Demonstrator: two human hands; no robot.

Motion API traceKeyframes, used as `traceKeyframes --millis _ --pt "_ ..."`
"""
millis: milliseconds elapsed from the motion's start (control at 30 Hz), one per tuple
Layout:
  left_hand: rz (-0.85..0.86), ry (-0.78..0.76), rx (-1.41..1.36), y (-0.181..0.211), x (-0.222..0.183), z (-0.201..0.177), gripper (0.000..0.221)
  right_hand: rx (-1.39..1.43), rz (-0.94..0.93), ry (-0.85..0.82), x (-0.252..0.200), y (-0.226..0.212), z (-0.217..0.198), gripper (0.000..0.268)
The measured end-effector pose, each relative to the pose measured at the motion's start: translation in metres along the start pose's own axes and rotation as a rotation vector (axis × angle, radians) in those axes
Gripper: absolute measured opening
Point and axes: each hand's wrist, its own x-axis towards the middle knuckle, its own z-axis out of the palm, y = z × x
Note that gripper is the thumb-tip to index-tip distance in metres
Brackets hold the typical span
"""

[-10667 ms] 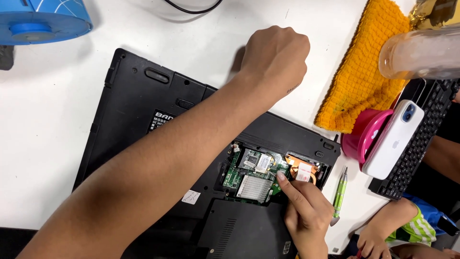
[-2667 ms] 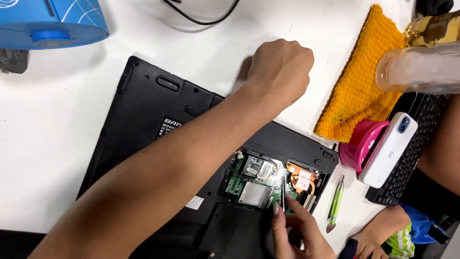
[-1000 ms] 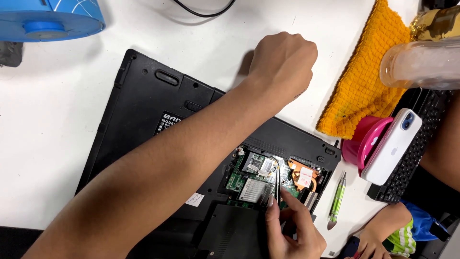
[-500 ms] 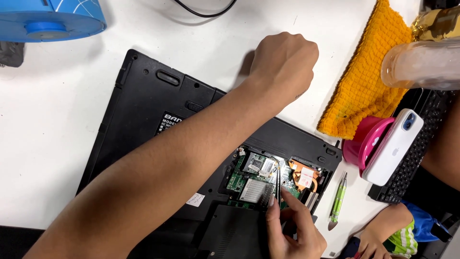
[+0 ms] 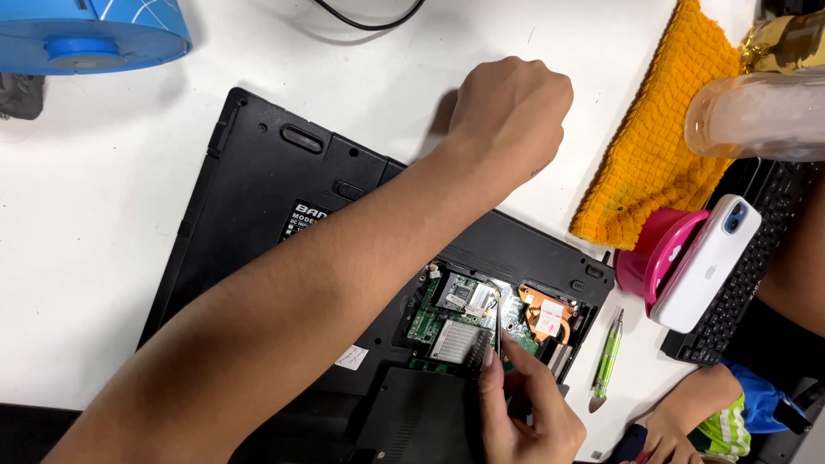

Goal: Connecting a ribbon cable and cleaning internal components of a laptop during a repair process.

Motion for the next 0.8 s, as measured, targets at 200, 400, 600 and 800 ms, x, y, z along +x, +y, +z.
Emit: traceKeyframes --millis 200,400,600,800 --pt "0.007 0.004 -0.003 0.0 -0.002 -0.002 0.033 -0.033 0.018 -0.016 -0.001 0.001 -0.002 0.021" --pt "0.007 0.013 0.015 0.0 -0.002 0.0 0.031 -0.089 0.031 -0.021 0.003 -0.003 -0.014 0.02" --pt "0.011 0.024 -0.019 -0.001 0.0 0.003 0.029 0.045 0.073 -0.179 0.037 0.021 -0.051 0.023" --pt "0.005 -0.023 -0.039 0.0 -0.003 -0.007 0.032 0.056 0.476 -0.407 0.098 0.057 -0.064 0.029"
